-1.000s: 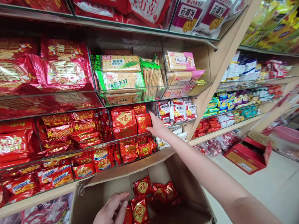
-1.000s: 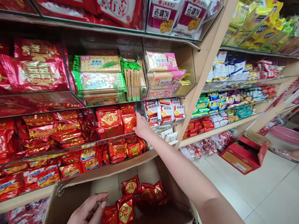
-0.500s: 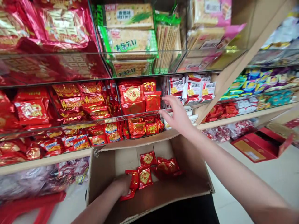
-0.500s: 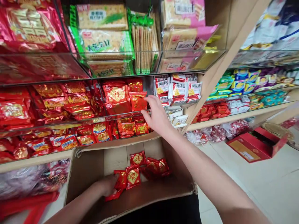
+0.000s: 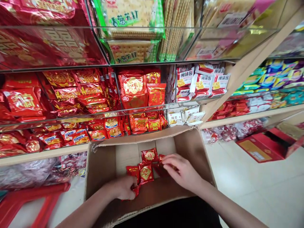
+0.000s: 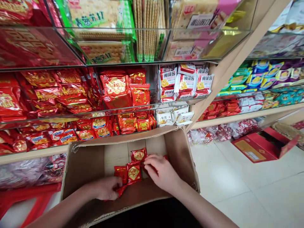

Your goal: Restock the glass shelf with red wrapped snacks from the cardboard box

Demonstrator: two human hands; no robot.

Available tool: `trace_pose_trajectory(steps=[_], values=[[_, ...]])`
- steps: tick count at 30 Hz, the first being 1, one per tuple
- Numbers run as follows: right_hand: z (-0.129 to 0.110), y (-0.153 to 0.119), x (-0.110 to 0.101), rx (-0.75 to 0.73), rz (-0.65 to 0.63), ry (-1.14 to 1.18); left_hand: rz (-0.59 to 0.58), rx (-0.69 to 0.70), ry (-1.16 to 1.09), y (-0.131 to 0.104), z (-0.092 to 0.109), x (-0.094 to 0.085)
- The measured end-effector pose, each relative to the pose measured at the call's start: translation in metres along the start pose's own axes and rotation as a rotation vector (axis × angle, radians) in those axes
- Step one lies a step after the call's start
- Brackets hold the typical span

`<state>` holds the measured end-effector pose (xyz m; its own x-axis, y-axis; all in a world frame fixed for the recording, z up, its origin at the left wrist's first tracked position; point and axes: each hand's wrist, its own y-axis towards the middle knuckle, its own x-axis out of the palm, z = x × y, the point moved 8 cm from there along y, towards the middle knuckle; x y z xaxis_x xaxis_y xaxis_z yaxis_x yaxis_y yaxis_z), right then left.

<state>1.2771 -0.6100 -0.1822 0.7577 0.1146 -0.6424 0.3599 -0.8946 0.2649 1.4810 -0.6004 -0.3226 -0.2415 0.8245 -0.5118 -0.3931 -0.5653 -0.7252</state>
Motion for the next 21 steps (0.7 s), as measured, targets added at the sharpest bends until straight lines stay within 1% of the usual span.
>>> trace_pose_trajectory(steps=[2, 4, 5, 6, 8, 11, 15, 18, 21], values=[[0.008, -0.003, 0.035, 0.102, -0.212, 0.028, -0.05, 0.069, -0.077, -0.006, 0.012, -0.001], [0.011, -0.005, 0.066, 0.14, -0.385, 0.063, -0.059, 0.139, -0.185, -0.012, 0.028, -0.01], [0.01, -0.004, 0.076, 0.142, -0.428, 0.098, -0.046, 0.168, -0.246, -0.016, 0.036, -0.017], [0.009, -0.002, 0.083, 0.147, -0.442, 0.14, -0.021, 0.191, -0.308, -0.019, 0.044, -0.025], [0.01, 0.005, 0.087, 0.207, -0.396, 0.245, 0.057, 0.221, -0.428, -0.028, 0.058, -0.043], [0.012, 0.016, 0.075, 0.323, -0.259, 0.447, 0.216, 0.252, -0.546, -0.043, 0.074, -0.066], [-0.002, 0.024, 0.052, 0.315, -0.121, 0.702, 0.456, 0.313, -0.579, -0.059, 0.092, -0.092], [-0.011, 0.024, 0.045, 0.336, -0.043, 0.906, 0.591, 0.362, -0.576, -0.069, 0.103, -0.103], [-0.009, 0.021, 0.041, 0.421, 0.119, 1.116, 0.719, 0.373, -0.614, -0.078, 0.109, -0.107]])
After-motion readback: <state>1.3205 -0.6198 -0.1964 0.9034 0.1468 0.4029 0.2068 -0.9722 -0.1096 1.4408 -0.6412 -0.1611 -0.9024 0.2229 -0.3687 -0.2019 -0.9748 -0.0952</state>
